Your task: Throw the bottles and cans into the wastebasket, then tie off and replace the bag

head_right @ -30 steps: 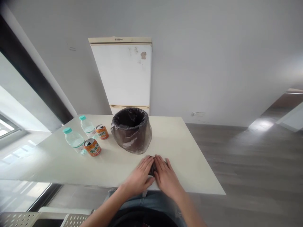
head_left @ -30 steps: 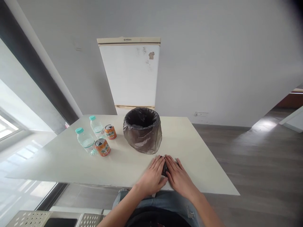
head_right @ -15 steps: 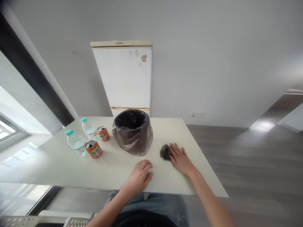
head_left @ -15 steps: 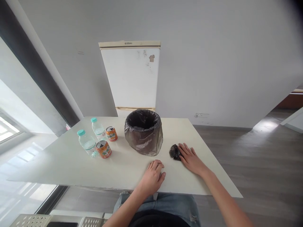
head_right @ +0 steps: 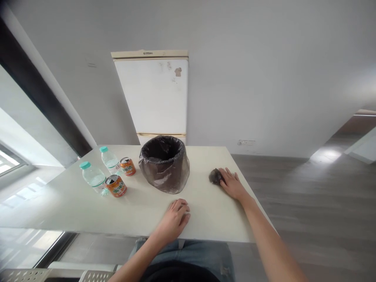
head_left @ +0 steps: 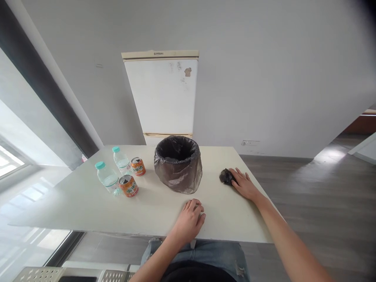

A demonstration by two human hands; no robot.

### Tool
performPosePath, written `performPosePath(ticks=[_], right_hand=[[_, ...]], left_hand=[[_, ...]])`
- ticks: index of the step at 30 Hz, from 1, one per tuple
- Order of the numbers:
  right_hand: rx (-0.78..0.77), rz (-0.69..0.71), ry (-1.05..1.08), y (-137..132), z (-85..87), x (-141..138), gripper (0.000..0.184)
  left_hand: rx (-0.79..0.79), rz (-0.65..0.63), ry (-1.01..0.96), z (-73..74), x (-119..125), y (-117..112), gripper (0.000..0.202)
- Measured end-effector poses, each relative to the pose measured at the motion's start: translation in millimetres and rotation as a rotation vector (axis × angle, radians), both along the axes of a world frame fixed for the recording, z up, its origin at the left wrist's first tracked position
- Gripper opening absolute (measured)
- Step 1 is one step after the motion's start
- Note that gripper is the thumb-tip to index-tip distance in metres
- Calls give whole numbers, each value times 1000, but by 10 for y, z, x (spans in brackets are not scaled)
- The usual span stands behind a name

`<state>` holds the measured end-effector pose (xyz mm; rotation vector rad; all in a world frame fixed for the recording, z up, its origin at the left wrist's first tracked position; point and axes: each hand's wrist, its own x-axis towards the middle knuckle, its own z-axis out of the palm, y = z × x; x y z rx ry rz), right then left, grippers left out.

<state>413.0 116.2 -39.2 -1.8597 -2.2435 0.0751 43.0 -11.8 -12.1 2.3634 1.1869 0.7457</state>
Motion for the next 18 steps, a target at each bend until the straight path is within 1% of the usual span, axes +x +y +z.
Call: performPosePath(ticks=[4, 6, 9, 11, 15, 18], right_hand=[[112, -21, 25, -32, 45, -36, 64], [84, 23, 27, -37, 52, -77, 64], [-19, 108, 9, -39, 45, -144, 65], [-50, 125, -8, -39, 40, -172, 67], [-48, 126, -37, -46, 45, -176, 68], [-1, 126, -58, -71, 63, -172, 65]], left_hand=[[-8, -7, -11, -2, 1, -6, 13], [-7, -7, -8, -7, 1, -9, 12], [-9, -4, -8, -9, -1, -9, 12], [-6, -4, -15, -1, -5, -7, 12], [8, 3, -37, 34, -8, -5, 10], [38, 23, -81, 52, -10, -27, 10]])
